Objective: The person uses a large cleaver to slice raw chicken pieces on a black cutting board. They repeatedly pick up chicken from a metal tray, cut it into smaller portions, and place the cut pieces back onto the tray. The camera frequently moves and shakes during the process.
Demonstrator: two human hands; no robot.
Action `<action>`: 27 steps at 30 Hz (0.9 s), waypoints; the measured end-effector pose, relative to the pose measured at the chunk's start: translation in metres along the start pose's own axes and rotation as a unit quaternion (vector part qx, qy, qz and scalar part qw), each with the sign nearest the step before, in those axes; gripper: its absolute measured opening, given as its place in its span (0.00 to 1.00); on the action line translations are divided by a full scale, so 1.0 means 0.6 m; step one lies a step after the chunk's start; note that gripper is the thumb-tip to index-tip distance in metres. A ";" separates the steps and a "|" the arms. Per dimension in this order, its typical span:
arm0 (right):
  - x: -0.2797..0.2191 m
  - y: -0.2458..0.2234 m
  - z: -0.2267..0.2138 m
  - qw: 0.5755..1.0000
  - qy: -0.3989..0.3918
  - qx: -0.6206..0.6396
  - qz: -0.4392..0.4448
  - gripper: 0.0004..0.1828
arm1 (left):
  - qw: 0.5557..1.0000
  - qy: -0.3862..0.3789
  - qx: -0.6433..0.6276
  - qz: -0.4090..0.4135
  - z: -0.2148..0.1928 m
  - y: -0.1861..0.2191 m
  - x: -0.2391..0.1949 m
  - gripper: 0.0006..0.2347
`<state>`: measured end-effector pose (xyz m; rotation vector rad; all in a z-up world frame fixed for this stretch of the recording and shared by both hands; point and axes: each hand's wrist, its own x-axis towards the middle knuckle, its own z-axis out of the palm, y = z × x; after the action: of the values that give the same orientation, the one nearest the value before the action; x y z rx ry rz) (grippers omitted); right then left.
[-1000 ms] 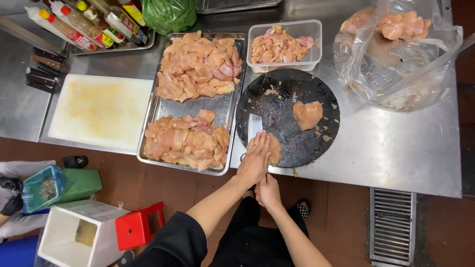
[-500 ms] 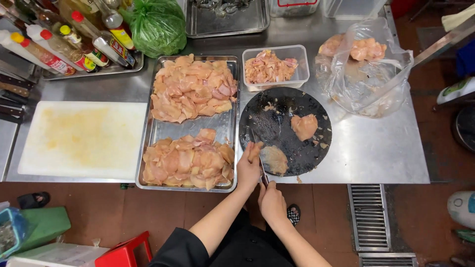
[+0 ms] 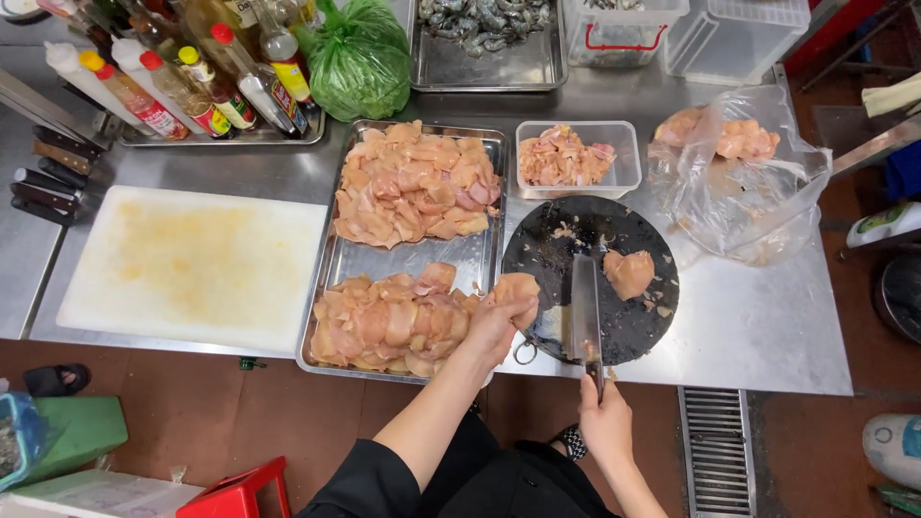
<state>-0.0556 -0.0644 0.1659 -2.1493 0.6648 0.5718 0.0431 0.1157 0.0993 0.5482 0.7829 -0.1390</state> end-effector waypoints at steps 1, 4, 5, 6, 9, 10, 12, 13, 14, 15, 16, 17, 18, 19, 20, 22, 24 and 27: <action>-0.008 -0.006 -0.009 1.000 0.009 0.009 0.021 0.21 | 1.000 -0.008 0.006 -0.009 0.005 0.005 -0.006 0.38; -0.011 0.002 -0.016 0.998 0.034 0.000 0.047 0.24 | 0.999 -0.002 0.030 -0.043 0.004 0.025 -0.020 0.52; -0.009 0.012 -0.016 0.999 0.031 0.002 0.042 0.24 | 0.999 -0.002 0.030 -0.036 0.002 0.025 -0.024 0.52; -0.007 0.020 -0.012 0.997 0.048 0.022 0.060 0.24 | 0.998 -0.015 0.047 -0.029 -0.004 0.028 -0.028 0.38; 0.034 0.077 0.003 0.995 0.073 0.022 0.064 0.25 | 0.996 -0.010 0.087 -0.027 -0.015 0.042 -0.045 0.36; 0.053 0.100 0.012 0.995 0.087 0.005 0.053 0.25 | 0.993 0.005 0.112 -0.037 -0.018 0.049 -0.051 0.47; 0.044 0.074 0.020 0.993 0.088 0.043 0.066 0.25 | 0.992 0.024 0.123 -0.025 -0.028 0.059 -0.048 0.48; 0.038 0.063 0.021 0.989 0.095 0.080 0.084 0.24 | 0.990 0.039 0.134 -0.020 -0.032 0.060 -0.047 0.49; 0.036 0.058 0.025 0.988 0.097 0.079 0.086 0.24 | 0.990 0.038 0.134 -0.023 -0.036 0.061 -0.043 0.49; 0.036 0.053 0.028 0.987 0.086 0.114 0.077 0.23 | 0.990 0.035 0.139 0.006 -0.039 0.061 -0.037 0.36; 0.036 0.051 0.025 0.983 0.080 0.150 0.069 0.23 | 0.989 0.029 0.143 0.032 -0.037 0.055 -0.030 0.24; 0.030 0.038 0.017 0.982 0.086 0.149 0.072 0.23 | 0.989 0.025 0.142 0.027 -0.025 0.054 -0.014 0.24; 0.022 0.024 0.012 0.986 0.073 0.138 0.058 0.22 | 0.951 0.008 0.292 0.097 -0.015 0.056 0.001 0.20; 0.013 0.010 0.008 0.989 0.061 0.128 0.045 0.22 | 0.886 -0.009 0.433 0.167 -0.006 0.056 0.016 0.18; 0.017 0.010 0.008 0.988 0.063 0.130 0.052 0.22 | 0.885 -0.012 0.437 0.161 0.005 0.053 0.029 0.18; 0.025 0.015 0.004 0.987 0.065 0.140 0.035 0.22 | 0.751 -0.074 0.555 0.349 0.035 0.036 0.057 0.18; 0.013 -0.004 -0.006 0.985 0.065 0.152 0.051 0.22 | 0.660 -0.187 0.593 0.421 0.038 0.021 0.092 0.17; 0.020 -0.006 -0.014 0.984 0.064 0.159 0.057 0.22 | 0.500 -0.329 0.637 0.485 0.052 -0.002 0.156 0.19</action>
<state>-0.0426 -0.0722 0.1655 -1.8679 0.8905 0.3598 0.1286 0.1057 0.0513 2.1366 -0.6823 0.1740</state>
